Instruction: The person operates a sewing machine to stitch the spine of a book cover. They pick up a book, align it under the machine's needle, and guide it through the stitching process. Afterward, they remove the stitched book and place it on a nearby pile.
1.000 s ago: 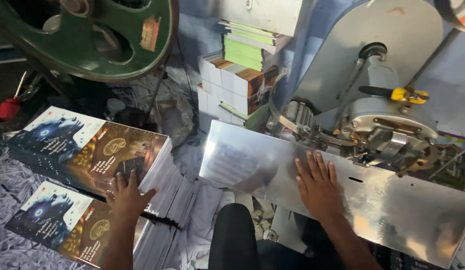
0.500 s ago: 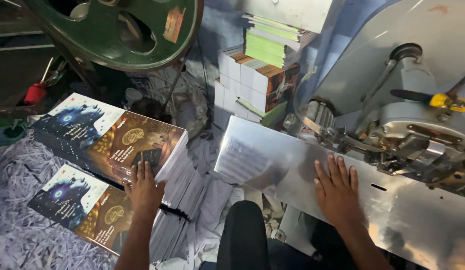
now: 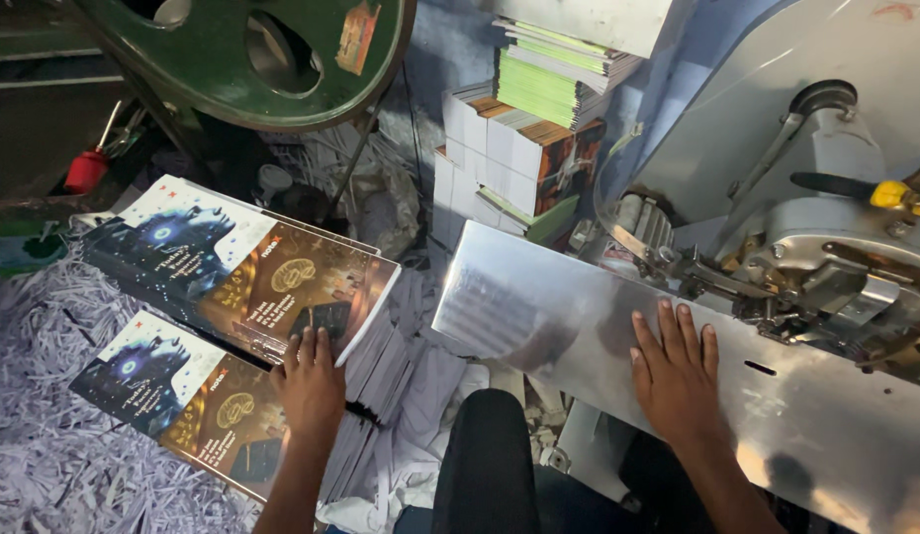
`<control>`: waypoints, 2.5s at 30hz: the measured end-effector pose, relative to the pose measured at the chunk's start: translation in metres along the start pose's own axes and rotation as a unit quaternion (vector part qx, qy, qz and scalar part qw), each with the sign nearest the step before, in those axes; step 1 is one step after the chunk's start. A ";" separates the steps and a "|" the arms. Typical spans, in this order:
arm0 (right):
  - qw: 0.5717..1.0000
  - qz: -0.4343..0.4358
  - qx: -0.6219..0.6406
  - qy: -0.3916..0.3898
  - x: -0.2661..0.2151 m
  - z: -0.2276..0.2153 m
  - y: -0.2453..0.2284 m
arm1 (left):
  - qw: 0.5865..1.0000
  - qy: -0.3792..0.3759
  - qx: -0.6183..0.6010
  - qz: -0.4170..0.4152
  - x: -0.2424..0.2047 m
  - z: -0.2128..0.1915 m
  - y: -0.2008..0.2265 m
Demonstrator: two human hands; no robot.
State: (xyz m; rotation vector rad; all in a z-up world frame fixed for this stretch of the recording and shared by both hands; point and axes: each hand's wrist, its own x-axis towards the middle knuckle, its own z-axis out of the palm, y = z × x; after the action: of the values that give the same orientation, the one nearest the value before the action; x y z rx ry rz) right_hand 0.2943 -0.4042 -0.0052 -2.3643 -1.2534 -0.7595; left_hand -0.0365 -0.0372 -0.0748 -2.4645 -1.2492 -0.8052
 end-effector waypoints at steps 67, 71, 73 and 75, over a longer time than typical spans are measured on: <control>0.603 0.292 0.675 -0.310 0.064 0.079 -0.110 | 0.884 -0.013 -0.425 0.192 0.137 -0.045 0.099; 0.600 0.282 0.674 -0.326 0.075 0.049 -0.102 | 0.889 -0.124 -0.396 0.191 0.162 -0.017 0.115; 0.598 0.286 0.672 -0.330 0.076 0.042 -0.098 | 0.882 -0.218 -0.388 0.153 0.166 -0.011 0.121; 0.598 0.298 0.665 -0.334 0.075 0.040 -0.094 | 0.877 -0.212 -0.403 0.152 0.166 -0.008 0.125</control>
State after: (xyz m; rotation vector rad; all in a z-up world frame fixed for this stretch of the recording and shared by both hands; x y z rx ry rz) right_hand 0.2622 -0.2834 0.0149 -1.4004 -0.5911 1.0844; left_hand 0.1405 -0.0057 0.0306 -3.5505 -0.6346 -0.8347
